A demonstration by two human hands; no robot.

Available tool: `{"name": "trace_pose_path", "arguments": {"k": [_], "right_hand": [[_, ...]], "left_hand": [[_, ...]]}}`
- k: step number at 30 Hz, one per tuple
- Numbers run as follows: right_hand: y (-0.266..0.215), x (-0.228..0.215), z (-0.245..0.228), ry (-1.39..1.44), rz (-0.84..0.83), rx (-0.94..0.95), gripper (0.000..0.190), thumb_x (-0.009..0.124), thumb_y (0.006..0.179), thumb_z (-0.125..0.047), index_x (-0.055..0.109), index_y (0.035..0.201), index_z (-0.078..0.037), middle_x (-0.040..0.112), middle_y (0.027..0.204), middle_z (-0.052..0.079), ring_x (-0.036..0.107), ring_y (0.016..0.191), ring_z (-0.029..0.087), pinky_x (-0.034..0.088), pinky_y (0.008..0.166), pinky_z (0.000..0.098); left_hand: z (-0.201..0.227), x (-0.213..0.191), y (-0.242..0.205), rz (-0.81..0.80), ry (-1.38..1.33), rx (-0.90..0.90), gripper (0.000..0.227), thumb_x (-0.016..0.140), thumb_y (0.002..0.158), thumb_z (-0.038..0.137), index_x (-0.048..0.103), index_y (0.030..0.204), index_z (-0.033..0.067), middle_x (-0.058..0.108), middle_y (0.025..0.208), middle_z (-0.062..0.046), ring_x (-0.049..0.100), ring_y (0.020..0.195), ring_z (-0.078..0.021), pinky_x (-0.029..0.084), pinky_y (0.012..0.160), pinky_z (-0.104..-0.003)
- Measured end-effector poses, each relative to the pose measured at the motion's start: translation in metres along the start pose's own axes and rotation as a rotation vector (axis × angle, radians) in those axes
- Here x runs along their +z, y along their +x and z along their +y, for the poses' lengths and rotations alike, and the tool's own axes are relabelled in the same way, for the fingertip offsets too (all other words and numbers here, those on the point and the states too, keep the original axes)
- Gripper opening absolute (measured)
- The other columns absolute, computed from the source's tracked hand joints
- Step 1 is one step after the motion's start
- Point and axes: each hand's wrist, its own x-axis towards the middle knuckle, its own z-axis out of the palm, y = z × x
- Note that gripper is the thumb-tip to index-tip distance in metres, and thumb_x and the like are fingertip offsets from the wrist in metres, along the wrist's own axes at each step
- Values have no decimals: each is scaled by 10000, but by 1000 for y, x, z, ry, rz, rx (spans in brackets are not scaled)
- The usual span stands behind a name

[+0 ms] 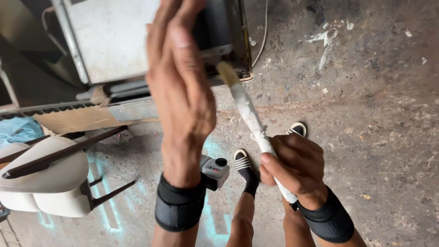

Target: Cleaning the interior components and cooling fins of an air conditioning unit using a brush.

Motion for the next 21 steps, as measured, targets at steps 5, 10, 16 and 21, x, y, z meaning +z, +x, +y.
{"name": "trace_pose_path", "arguments": {"k": [5, 10, 16, 21], "right_hand": [[-18, 38, 11, -106, 59, -47, 363, 731, 977, -48, 536, 1278, -99, 726, 1002, 123, 703, 812, 220, 552, 648, 331], [-49, 60, 18, -243, 43, 48, 320, 710, 981, -63, 562, 1265, -81, 736, 918, 117, 706, 756, 212, 527, 600, 308], [-16, 51, -7, -204, 99, 34, 251, 662, 1045, -51, 542, 1264, -30, 717, 879, 128, 727, 751, 239, 566, 623, 331], [17, 43, -11, -236, 186, -124, 219, 622, 1078, -71, 524, 1264, -9, 719, 915, 185, 747, 793, 318, 611, 641, 387]], "left_hand": [[-13, -5, -18, -10, 154, 60, 566, 161, 1210, 416, 598, 1453, 152, 522, 1575, -90, 412, 1550, -263, 211, 1333, -458], [-23, -3, -19, -8, 183, 82, 487, 248, 1210, 397, 564, 1491, 153, 526, 1569, -71, 427, 1541, -264, 228, 1325, -432], [-27, -9, -23, -20, 69, 90, 446, 303, 1233, 409, 534, 1511, 148, 523, 1579, -61, 418, 1500, -261, 258, 1327, -398], [-24, -10, -18, -13, 48, 119, 392, 347, 1230, 363, 546, 1495, 154, 546, 1556, -48, 441, 1484, -232, 240, 1330, -416]]}}
